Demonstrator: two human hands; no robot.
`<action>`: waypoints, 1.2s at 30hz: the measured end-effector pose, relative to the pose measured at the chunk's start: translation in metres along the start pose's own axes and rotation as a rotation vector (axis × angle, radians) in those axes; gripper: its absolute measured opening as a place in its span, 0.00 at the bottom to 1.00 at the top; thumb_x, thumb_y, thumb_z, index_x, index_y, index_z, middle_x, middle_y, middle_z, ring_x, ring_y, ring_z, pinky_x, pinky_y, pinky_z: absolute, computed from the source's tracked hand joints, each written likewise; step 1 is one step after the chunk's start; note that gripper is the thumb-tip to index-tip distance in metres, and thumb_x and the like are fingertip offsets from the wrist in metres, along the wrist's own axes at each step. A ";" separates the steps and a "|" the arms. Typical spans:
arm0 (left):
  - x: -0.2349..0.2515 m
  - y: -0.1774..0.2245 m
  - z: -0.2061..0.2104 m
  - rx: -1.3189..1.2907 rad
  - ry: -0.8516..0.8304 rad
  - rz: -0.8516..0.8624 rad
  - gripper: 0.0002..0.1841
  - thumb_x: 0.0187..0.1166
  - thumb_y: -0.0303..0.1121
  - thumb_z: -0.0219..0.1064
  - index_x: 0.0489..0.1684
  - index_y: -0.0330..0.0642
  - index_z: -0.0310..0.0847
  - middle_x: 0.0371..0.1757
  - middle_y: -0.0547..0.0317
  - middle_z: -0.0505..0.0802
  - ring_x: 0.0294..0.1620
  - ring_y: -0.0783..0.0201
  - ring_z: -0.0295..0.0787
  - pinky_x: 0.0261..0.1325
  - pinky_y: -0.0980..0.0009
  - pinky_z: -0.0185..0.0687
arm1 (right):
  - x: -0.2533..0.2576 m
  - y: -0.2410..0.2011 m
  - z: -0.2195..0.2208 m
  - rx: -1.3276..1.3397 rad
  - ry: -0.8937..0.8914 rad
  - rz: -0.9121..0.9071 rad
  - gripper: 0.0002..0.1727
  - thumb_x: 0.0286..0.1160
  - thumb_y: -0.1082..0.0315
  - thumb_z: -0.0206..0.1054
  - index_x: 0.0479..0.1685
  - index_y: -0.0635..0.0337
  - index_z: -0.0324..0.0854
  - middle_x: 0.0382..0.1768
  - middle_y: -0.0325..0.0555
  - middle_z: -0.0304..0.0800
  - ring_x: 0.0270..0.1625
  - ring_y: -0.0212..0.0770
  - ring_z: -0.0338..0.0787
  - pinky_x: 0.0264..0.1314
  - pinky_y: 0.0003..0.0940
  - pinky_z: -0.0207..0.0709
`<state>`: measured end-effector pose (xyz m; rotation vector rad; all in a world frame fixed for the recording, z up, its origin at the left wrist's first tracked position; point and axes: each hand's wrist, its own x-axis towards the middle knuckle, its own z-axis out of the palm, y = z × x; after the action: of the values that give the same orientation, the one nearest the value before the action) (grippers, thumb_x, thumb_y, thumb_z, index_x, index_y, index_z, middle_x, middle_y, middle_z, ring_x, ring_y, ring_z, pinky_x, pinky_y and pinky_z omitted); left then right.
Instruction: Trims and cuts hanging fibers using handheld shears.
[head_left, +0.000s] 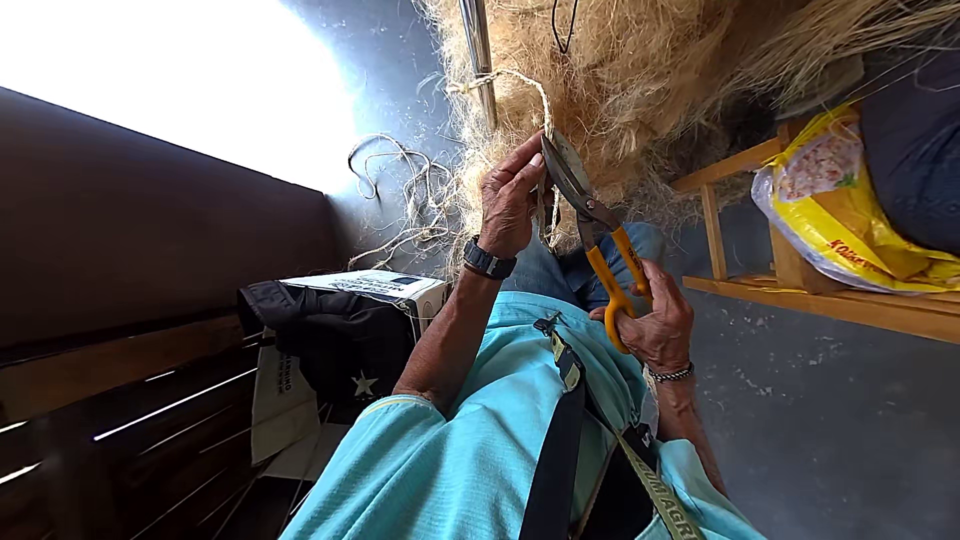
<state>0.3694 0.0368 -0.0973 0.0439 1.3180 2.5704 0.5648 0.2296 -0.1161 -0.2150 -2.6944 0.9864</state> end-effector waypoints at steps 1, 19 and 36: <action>0.000 0.000 0.001 0.023 0.007 0.017 0.18 0.87 0.26 0.55 0.71 0.32 0.80 0.49 0.50 0.93 0.32 0.68 0.86 0.33 0.73 0.84 | 0.000 0.001 -0.001 -0.001 -0.003 0.003 0.45 0.54 0.43 0.82 0.69 0.70 0.81 0.50 0.59 0.91 0.44 0.48 0.90 0.47 0.45 0.86; -0.004 -0.014 0.010 0.142 0.042 0.155 0.18 0.84 0.22 0.59 0.70 0.27 0.79 0.45 0.53 0.92 0.28 0.71 0.81 0.31 0.74 0.81 | -0.009 0.002 0.002 -0.009 0.022 0.029 0.33 0.60 0.54 0.81 0.61 0.71 0.87 0.41 0.56 0.96 0.37 0.45 0.94 0.41 0.43 0.87; -0.003 -0.010 0.008 -0.125 -0.035 0.032 0.20 0.86 0.25 0.56 0.75 0.34 0.75 0.52 0.50 0.92 0.36 0.68 0.87 0.41 0.71 0.86 | -0.006 0.001 -0.002 0.135 -0.052 0.055 0.52 0.49 0.38 0.84 0.69 0.73 0.79 0.49 0.55 0.91 0.48 0.39 0.89 0.54 0.36 0.85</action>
<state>0.3753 0.0479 -0.1007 0.0879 1.1511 2.6607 0.5713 0.2301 -0.1166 -0.2408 -2.6680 1.2011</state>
